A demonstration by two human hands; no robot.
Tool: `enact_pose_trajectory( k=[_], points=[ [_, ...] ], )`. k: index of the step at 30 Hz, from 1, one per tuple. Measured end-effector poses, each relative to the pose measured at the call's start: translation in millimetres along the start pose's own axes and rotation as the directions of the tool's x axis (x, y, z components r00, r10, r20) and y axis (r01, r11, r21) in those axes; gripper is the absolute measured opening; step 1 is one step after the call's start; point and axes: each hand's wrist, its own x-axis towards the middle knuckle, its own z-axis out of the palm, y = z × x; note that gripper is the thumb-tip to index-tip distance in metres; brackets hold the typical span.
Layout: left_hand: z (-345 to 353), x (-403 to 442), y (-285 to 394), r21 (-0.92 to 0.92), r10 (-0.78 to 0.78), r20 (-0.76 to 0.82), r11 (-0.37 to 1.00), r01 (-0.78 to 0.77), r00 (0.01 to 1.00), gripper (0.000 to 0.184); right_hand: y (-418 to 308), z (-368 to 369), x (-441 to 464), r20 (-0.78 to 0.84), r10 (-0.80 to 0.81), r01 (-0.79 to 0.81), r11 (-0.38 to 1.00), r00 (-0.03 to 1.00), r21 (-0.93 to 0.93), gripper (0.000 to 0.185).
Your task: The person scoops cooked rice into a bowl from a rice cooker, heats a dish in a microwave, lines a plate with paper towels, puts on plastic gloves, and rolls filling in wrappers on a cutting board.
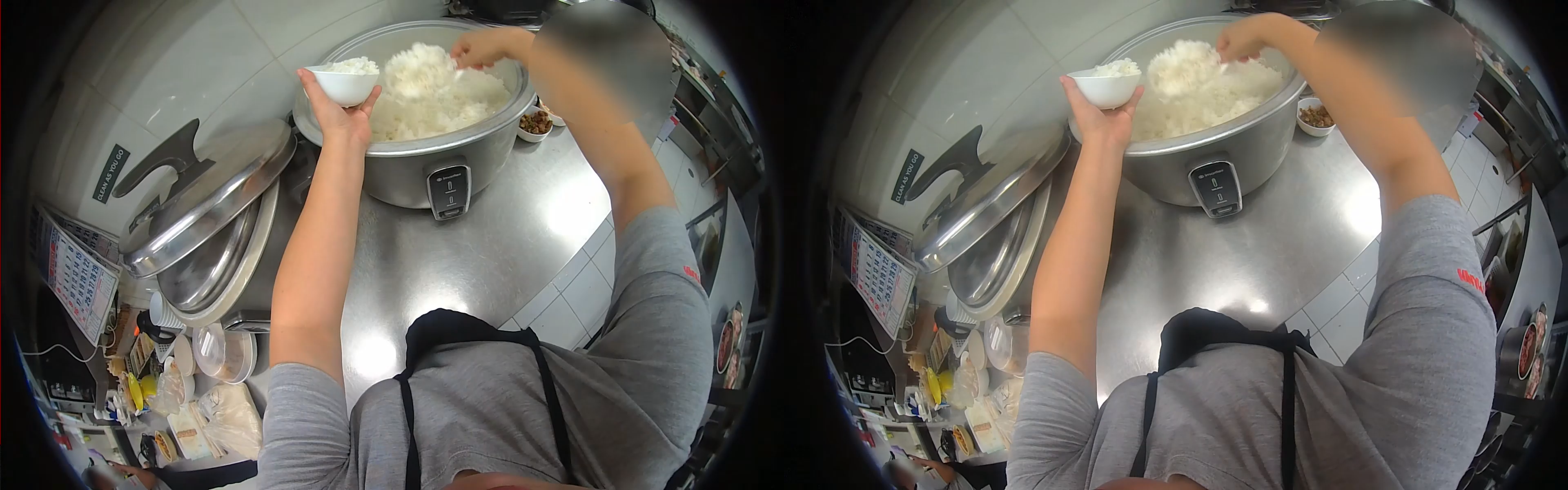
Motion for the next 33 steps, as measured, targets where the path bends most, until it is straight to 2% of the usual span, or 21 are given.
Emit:
enact_pose_trajectory(
  k=[2,3,4,5,7,8,10,13,17,19,21,23,25,26,28,30,31,33],
  points=[
    [2.1,2.1,-2.4,0.102,-0.087,-0.008,0.991,0.087,0.996,0.077,-2.9,-12.2,9.3,-0.07,0.015,-0.019,0.998,0.997,-0.052,0.036],
    [1.7,4.5,-5.6,0.106,-0.088,-0.005,0.99,0.088,0.996,0.077,-3.5,-12.7,19.6,-0.172,0.096,-0.108,0.992,0.98,-0.06,0.033],
    [2.0,7.9,-8.6,0.162,-0.154,-0.008,0.975,0.153,0.988,0.083,-4.2,-10.7,29.0,-0.273,0.172,-0.195,0.979,0.946,-0.058,0.031],
    [2.8,11.9,-10.6,0.216,-0.218,-0.016,0.952,0.216,0.976,0.089,-11.1,-6.3,31.6,-0.275,0.174,-0.196,0.979,0.946,-0.056,0.031],
    [6.7,15.1,-14.2,0.23,-0.232,-0.022,0.945,0.231,0.972,0.089,-31.3,9.9,29.1,-0.42,-0.075,-0.05,0.959,0.904,-0.278,0.029],
    [8.1,16.8,-15.4,0.24,-0.248,-0.03,0.939,0.248,0.968,0.089,-38.2,20.9,29.7,-0.421,-0.075,-0.05,0.959,0.904,-0.278,0.029],
    [8.5,22.5,-15.9,0.254,-0.241,-0.046,0.936,0.245,0.969,0.089,-50.9,42.0,29.6,-0.54,-0.098,-0.022,0.977,0.836,-0.212,0.033],
    [10.9,23.7,-11.6,0.273,-0.233,-0.054,0.932,0.239,0.971,0.088,-71.6,61.4,11.1,-0.616,-0.121,0.01,0.983,0.778,-0.181,0.038],
    [7.5,28.8,-9.6,0.249,-0.238,-0.004,0.941,0.231,0.971,0.085,-83.5,60.3,-5.8,-0.589,-0.142,0.048,0.984,0.795,-0.172,0.041],
    [0.1,28.2,-10.6,0.209,-0.253,0.029,0.948,0.241,0.967,0.084,-65.2,65.1,5.1,-0.669,-0.298,0.137,0.949,0.68,-0.284,0.043],
    [-3.4,28.6,-11.4,0.17,-0.269,0.067,0.952,0.255,0.961,0.084,-50.9,49.8,9.8,-0.705,-0.304,0.17,0.952,0.641,-0.256,0.042],
    [-6.8,30.4,-13.5,0.052,-0.315,0.12,0.949,0.311,0.941,0.084,-42.4,40.3,5.1,-0.733,-0.308,0.204,0.951,0.607,-0.231,0.041],
    [-4.6,30.5,-11.9,0.017,-0.333,0.139,0.942,0.334,0.933,0.083,-46.2,29.6,-11.3,-0.764,-0.307,0.334,0.934,0.568,-0.127,0.046],
    [-2.9,30.1,-10.8,-0.013,-0.353,0.161,0.933,0.359,0.922,0.082,-48.5,30.2,-16.6,-0.765,-0.31,0.338,0.932,0.565,-0.128,0.046],
    [-1.6,29.2,-9.3,-0.038,-0.368,0.168,0.925,0.379,0.915,0.081,-53.3,33.0,-26.4,-0.732,-0.483,0.343,0.871,0.48,-0.35,0.047],
    [1.1,27.7,-9.4,-0.065,-0.384,0.179,0.914,0.4,0.906,0.081,-48.4,41.9,-20.3,-0.734,-0.482,0.295,0.875,0.479,-0.383,0.047],
    [2.2,26.1,-8.7,-0.022,-0.388,0.197,0.917,0.399,0.9,0.081,-46.1,45.0,-17.5,-0.737,-0.481,0.249,0.876,0.474,-0.412,0.047],
    [1.1,26.1,-11.1,0.024,-0.393,0.219,0.917,0.397,0.893,0.082,-44.8,44.2,-20.0,-0.717,-0.49,0.257,0.871,0.495,-0.418,0.043]
  ],
)
